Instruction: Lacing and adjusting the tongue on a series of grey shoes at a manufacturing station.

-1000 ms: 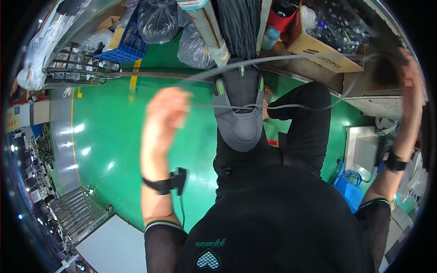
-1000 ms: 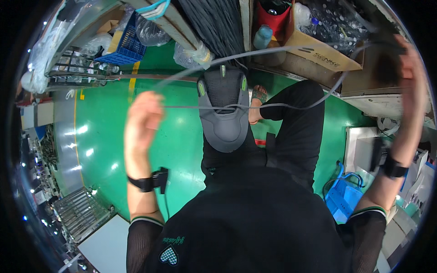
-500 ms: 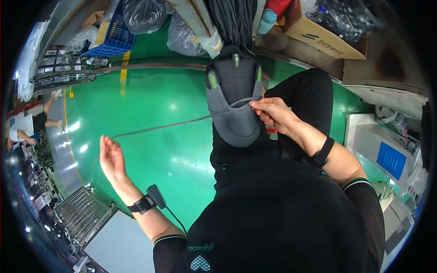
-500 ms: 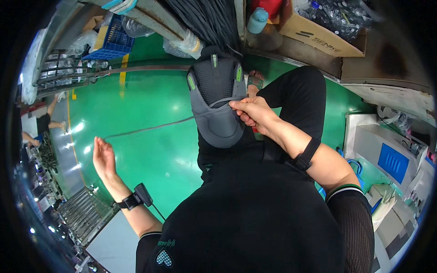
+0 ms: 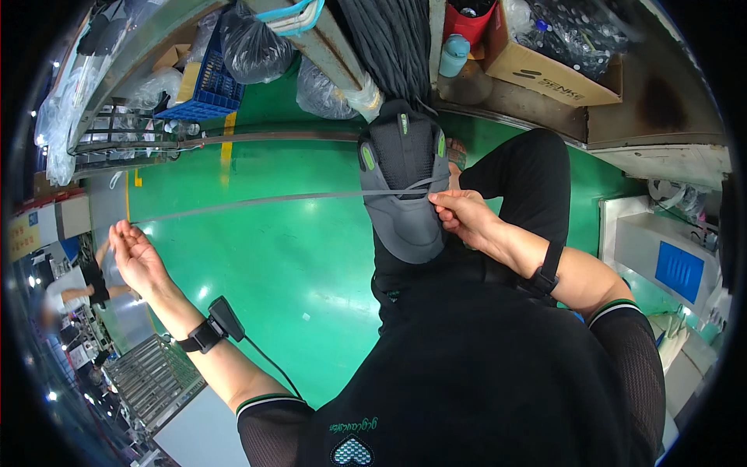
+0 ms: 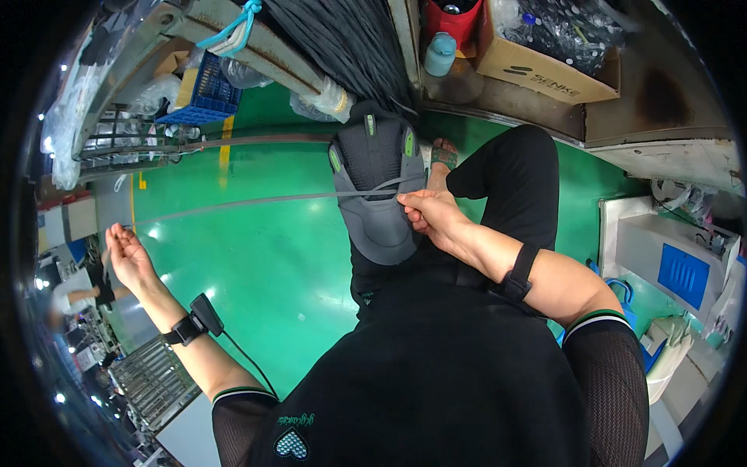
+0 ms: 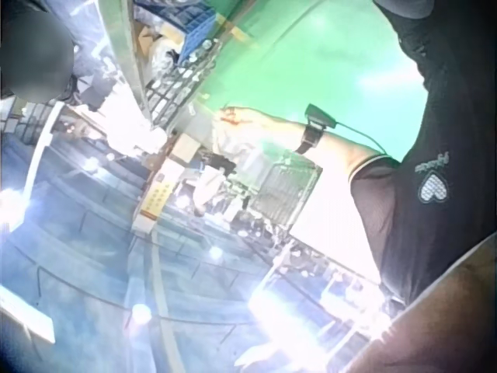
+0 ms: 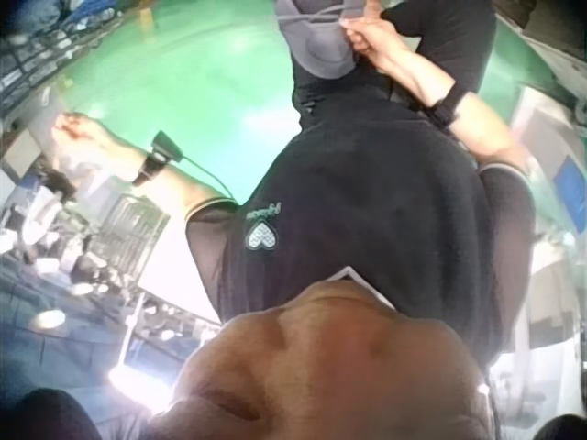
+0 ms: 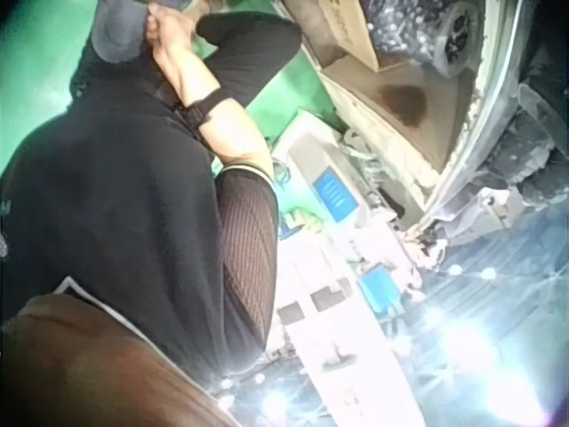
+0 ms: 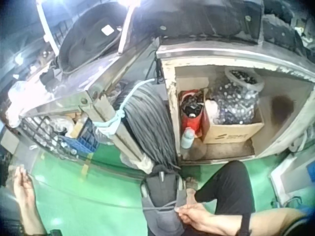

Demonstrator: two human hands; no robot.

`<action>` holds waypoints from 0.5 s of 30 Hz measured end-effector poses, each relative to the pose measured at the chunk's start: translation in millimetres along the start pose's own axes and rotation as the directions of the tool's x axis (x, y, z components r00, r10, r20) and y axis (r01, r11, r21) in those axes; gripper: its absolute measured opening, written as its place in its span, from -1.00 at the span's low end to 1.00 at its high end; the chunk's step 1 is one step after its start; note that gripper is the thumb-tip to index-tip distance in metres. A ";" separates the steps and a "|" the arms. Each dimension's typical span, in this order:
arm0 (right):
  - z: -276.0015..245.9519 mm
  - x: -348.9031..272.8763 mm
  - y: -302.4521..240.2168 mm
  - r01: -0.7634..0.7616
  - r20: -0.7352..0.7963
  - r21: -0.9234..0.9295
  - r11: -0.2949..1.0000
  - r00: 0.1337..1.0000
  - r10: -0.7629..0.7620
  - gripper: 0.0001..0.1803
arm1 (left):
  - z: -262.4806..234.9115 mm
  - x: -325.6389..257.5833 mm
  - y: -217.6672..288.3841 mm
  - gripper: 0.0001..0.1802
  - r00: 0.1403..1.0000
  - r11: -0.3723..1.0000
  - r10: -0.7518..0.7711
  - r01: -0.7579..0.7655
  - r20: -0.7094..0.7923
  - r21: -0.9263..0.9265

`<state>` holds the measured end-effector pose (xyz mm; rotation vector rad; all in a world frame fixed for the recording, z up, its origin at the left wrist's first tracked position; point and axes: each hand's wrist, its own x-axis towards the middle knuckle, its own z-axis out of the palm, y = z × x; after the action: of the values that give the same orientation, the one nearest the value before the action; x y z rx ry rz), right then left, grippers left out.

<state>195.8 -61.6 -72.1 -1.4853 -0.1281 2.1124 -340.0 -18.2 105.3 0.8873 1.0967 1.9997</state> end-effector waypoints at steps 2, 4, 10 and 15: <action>-5.3 -4.7 3.4 0.028 0.088 0.069 0.997 0.996 -0.034 -0.86 | 9.9 -9.1 -18.3 -0.71 0.977 0.968 -0.201 0.187 0.069 0.170; -6.7 -13.9 8.2 0.059 0.161 0.142 0.988 0.984 -0.081 -0.88 | 50.8 -52.6 -69.5 -0.68 0.902 0.824 -0.425 0.352 0.073 0.443; -12.0 14.0 10.2 0.512 0.140 -0.123 0.850 0.857 -0.496 -0.88 | 9.0 -78.3 -109.1 -0.83 0.807 0.614 -0.555 0.560 -0.200 0.556; -5.0 15.8 15.3 0.550 0.300 -0.167 0.818 0.819 -0.489 -0.88 | -196.1 -9.8 25.9 -0.88 0.775 0.871 -0.169 0.407 -0.609 0.276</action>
<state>190.7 -68.0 -93.1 -1.1304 -0.8286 1.8441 -499.8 -118.4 44.8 0.2405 1.9050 1.8358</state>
